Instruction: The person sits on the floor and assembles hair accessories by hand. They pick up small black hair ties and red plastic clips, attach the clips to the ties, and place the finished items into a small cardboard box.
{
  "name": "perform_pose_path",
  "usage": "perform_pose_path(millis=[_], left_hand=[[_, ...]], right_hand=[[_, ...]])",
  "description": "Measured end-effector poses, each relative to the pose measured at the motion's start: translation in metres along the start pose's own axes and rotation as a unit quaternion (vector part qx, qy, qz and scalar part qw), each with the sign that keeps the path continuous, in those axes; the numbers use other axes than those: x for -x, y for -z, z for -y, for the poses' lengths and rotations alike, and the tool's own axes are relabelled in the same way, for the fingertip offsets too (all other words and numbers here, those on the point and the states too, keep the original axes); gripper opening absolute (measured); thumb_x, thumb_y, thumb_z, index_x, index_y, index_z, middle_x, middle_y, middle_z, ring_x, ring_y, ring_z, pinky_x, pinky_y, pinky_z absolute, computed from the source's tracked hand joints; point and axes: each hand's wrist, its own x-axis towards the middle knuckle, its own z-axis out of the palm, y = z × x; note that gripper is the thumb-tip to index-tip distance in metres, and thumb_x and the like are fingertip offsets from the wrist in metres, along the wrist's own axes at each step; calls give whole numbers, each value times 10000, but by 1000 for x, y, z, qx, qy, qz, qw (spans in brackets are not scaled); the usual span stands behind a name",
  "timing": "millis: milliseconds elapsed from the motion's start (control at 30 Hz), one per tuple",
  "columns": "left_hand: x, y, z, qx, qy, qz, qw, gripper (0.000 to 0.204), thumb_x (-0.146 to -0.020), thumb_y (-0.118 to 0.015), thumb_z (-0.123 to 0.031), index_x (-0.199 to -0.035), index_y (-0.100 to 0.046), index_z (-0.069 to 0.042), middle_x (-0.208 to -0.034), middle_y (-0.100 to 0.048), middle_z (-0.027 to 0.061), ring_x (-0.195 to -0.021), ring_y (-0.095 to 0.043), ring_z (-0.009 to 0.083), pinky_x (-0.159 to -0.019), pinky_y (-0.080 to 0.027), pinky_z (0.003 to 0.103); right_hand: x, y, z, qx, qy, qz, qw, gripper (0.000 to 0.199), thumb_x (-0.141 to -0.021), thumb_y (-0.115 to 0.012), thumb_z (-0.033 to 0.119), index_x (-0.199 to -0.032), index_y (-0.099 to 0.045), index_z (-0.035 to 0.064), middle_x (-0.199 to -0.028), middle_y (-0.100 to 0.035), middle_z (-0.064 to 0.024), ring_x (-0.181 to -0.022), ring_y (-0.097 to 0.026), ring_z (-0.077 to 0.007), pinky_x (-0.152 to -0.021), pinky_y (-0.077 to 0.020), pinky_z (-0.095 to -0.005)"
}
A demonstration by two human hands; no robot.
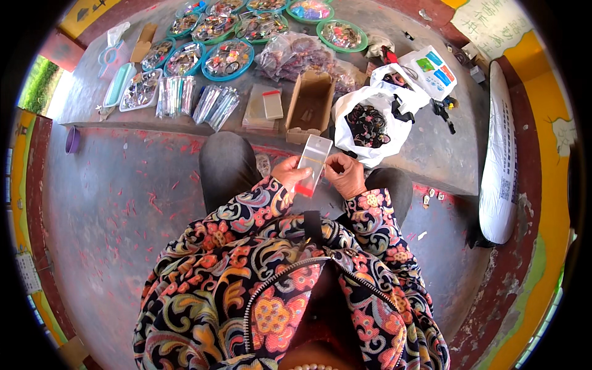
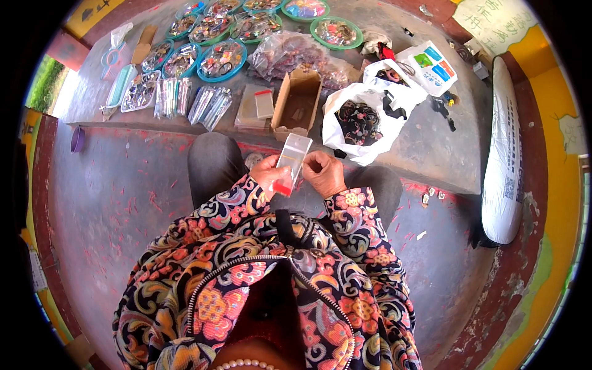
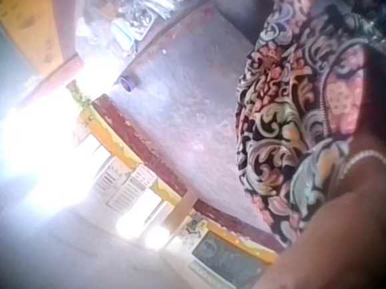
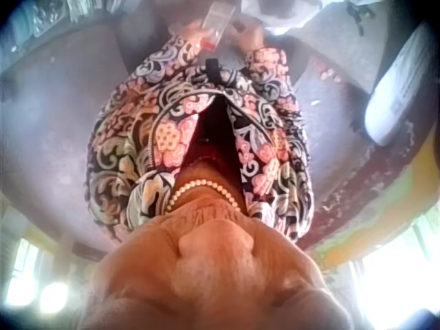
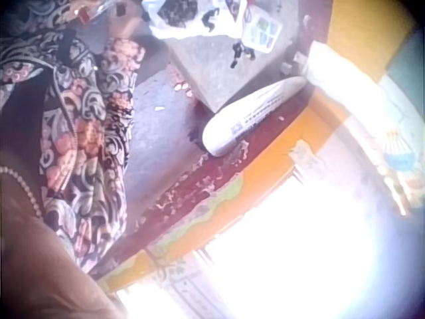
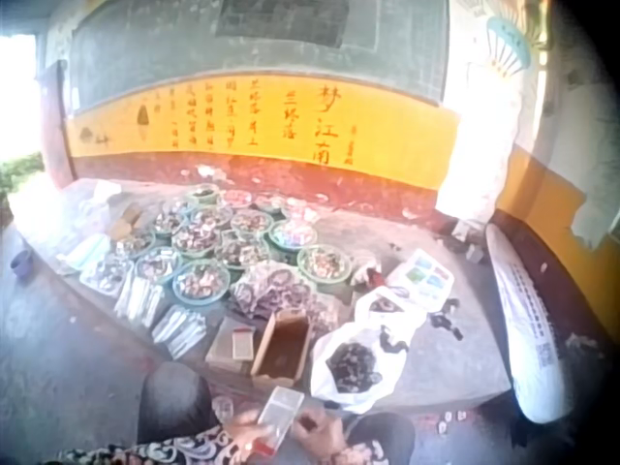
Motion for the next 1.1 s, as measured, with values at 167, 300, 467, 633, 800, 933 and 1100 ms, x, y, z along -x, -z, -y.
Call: perform_pose_path(millis=[167,300,467,633,800,933,1100], left_hand=[[-1,1,-5,40,-37,-22,998,238,-809,-473,-27,-1043,-450,9,-853,-558,91,-702,-570,161,-619,-479,283],[2,-2,-10,21,-53,1,998,245,-804,-471,-10,-1046,-446,14,-861,-559,84,-720,-569,163,-630,-477,284],[0,-7,-5,16,-58,-12,998,257,-796,-480,-1,-1048,-438,24,-866,-560,99,-733,-574,177,-640,-485,291],[-5,-1,9,-47,-59,-42,996,236,-793,-500,-18,-1015,-440,36,-859,-559,114,-724,-580,184,-636,-489,299],[-11,7,19,-66,-89,-71,991,232,-789,-504,-15,-1006,-433,28,-868,-552,110,-746,-571,172,-657,-483,296],[-13,8,21,-70,-138,-98,983,227,-787,-496,-1,-1005,-436,22,-889,-545,96,-784,-555,149,-690,-466,279],[-12,12,20,-50,-136,-85,986,212,-784,-506,-5,-989,-454,17,-866,-554,84,-738,-554,127,-651,-462,258]], right_hand=[[5,-5,6,-2,35,37,999,74,-651,-589,68,-688,-545,21,-625,-549,-52,-531,-510,-105,-511,-421,-234],[0,-5,2,-2,11,4,1000,108,-684,-571,64,-775,-572,5,-665,-573,-55,-593,-543,-109,-544,-432,-228],[-4,-2,-2,-221,-151,27,963,310,-789,-571,226,-974,-562,-23,-752,-588,-49,-641,-536,-99,-578,-408,-208],[-1,-7,-7,-327,-211,47,920,354,-769,-589,304,-912,-594,-20,-779,-600,-68,-685,-553,-127,-643,-424,-249],[6,-19,-8,-412,-237,84,876,297,-768,-596,250,-882,-596,-24,-796,-606,-82,-696,-560,-140,-654,-438,-263],[13,-30,-17,-390,-250,84,882,271,-779,-583,227,-870,-595,-28,-795,-607,-78,-690,-563,-136,-630,-447,-252],[12,-29,-14,-183,-222,101,952,313,-801,-552,292,-874,-600,-9,-782,-601,-43,-613,-534,-109,-566,-414,-224]])
